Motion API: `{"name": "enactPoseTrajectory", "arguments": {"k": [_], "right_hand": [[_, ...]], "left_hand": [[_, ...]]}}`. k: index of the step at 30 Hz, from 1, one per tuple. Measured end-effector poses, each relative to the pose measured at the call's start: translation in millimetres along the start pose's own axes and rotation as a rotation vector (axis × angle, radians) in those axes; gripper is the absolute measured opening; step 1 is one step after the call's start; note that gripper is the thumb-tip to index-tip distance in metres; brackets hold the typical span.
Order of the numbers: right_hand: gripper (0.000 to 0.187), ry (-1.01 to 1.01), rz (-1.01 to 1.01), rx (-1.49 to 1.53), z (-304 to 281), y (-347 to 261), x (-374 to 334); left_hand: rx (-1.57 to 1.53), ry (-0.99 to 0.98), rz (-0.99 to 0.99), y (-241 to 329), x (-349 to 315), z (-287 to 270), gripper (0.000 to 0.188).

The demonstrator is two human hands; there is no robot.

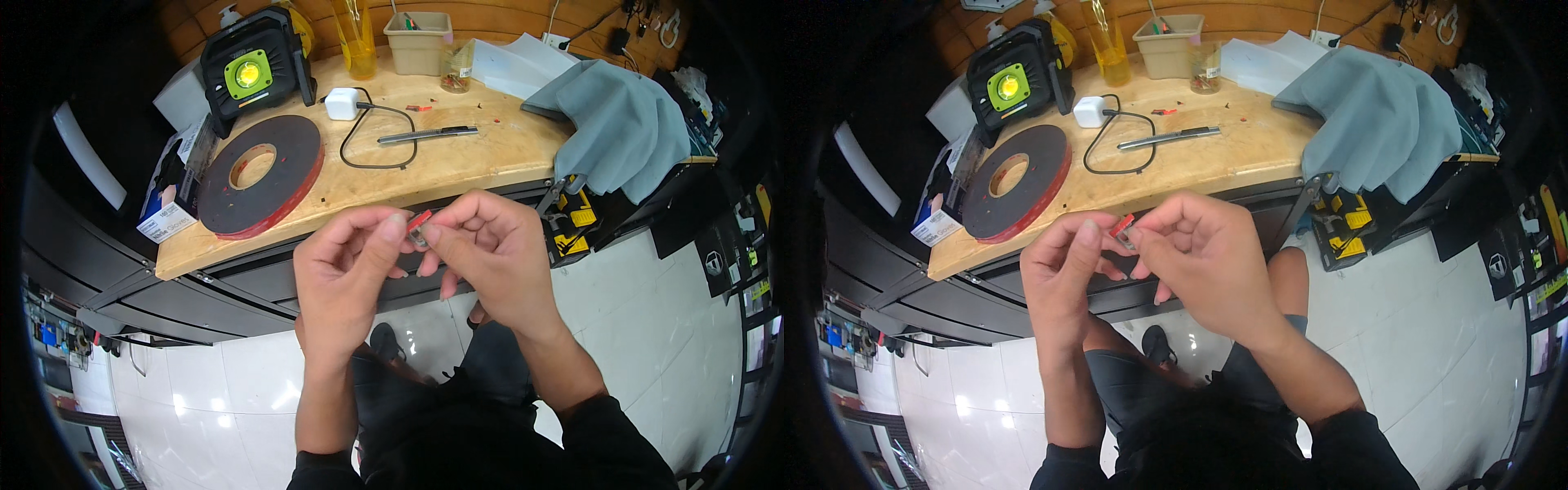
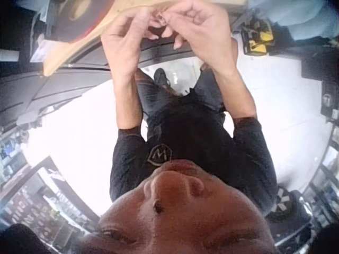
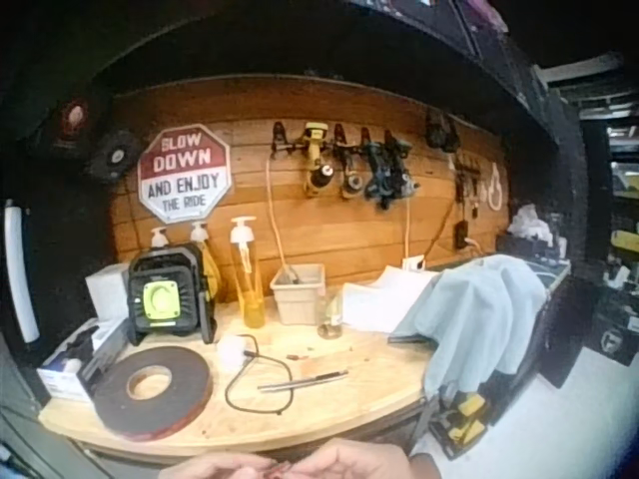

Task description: The person uses a utility knife to cut small pieces of red adhesive tape and applies them to small electronic components on a workbench. They repeatedly cut tape, peel backing, and affix it to the components while handling a black cable and other small parts.

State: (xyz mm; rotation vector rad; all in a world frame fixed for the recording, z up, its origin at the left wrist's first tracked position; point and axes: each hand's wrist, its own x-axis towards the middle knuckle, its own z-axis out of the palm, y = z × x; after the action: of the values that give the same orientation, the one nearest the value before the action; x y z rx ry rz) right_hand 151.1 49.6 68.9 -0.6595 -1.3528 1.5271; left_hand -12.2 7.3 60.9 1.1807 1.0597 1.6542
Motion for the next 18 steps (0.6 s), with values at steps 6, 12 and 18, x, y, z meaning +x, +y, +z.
{"name": "enactPoseTrajectory", "arguments": {"k": [6, 12, 18], "right_hand": [[0.006, -0.004, -0.041, 0.002, 0, 6, -5], [0.005, -0.011, -0.087, -0.052, -7, 26, -5], [0.006, 0.024, -0.214, -0.133, -2, 38, -1]], "left_hand": [[0.113, 0.028, 0.063, -8, -1, 8, 0.009], [0.082, 0.054, 0.140, -32, -2, 8, 0.006], [-0.077, -0.002, 0.158, -39, -4, 1, 0.020]]}}
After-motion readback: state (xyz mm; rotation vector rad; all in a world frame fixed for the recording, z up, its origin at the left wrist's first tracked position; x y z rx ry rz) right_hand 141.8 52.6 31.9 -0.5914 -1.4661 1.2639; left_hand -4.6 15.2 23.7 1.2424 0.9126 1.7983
